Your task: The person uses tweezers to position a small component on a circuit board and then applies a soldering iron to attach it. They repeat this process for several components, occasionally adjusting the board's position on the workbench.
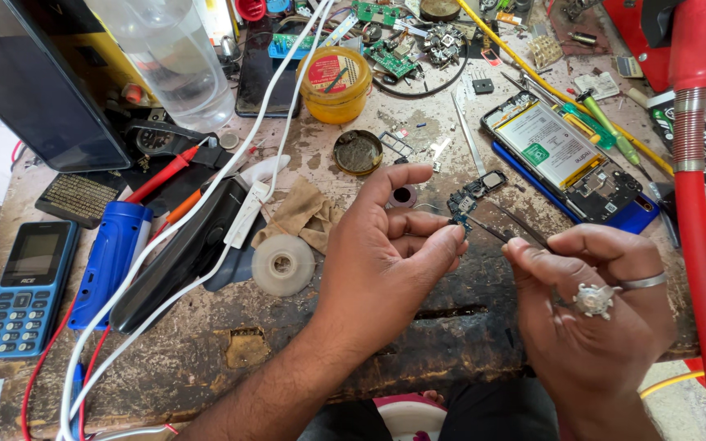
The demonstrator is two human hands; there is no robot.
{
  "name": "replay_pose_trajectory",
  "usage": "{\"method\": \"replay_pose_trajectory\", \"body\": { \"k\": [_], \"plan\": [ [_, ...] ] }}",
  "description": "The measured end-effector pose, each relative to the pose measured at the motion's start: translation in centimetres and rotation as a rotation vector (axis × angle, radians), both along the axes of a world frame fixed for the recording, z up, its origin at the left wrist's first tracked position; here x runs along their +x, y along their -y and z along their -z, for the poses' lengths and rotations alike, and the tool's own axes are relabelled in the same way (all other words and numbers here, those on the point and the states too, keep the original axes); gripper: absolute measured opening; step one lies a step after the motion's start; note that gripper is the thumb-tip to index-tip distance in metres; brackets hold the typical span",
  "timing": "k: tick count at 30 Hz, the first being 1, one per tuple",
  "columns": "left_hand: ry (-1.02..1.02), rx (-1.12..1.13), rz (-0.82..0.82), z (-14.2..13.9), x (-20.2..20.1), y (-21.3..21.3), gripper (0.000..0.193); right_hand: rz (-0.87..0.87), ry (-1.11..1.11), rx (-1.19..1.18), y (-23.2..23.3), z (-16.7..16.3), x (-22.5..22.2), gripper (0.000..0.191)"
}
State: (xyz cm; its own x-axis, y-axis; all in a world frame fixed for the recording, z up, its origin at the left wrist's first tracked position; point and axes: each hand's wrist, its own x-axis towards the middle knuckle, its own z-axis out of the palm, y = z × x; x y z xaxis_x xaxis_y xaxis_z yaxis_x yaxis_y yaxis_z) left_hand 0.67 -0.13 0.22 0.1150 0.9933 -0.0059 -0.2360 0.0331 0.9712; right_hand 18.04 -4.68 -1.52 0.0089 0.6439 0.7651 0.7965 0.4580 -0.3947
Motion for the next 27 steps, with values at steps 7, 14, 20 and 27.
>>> {"method": "replay_pose_trajectory", "body": {
  "k": [7, 14, 20, 27],
  "plan": [
    [-0.018, 0.000, 0.011, -0.16, -0.06, 0.13, 0.055, 0.054, 0.011, 0.007, -0.24, 0.46, -0.50, 0.020],
    [-0.016, 0.009, -0.001, -0.21, -0.09, 0.11, 0.053, 0.069, 0.063, 0.004, 0.29, 0.65, -0.19, 0.020],
    [0.000, 0.014, -0.009, 0.01, -0.01, 0.19, 0.054, 0.037, 0.007, -0.020, 0.34, 0.24, -0.44, 0.022],
    [-0.055, 0.032, -0.031, 0.05, -0.08, 0.16, 0.055, 0.046, 0.025, -0.026, -0.23, 0.15, -0.89, 0.022]
  ]
}}
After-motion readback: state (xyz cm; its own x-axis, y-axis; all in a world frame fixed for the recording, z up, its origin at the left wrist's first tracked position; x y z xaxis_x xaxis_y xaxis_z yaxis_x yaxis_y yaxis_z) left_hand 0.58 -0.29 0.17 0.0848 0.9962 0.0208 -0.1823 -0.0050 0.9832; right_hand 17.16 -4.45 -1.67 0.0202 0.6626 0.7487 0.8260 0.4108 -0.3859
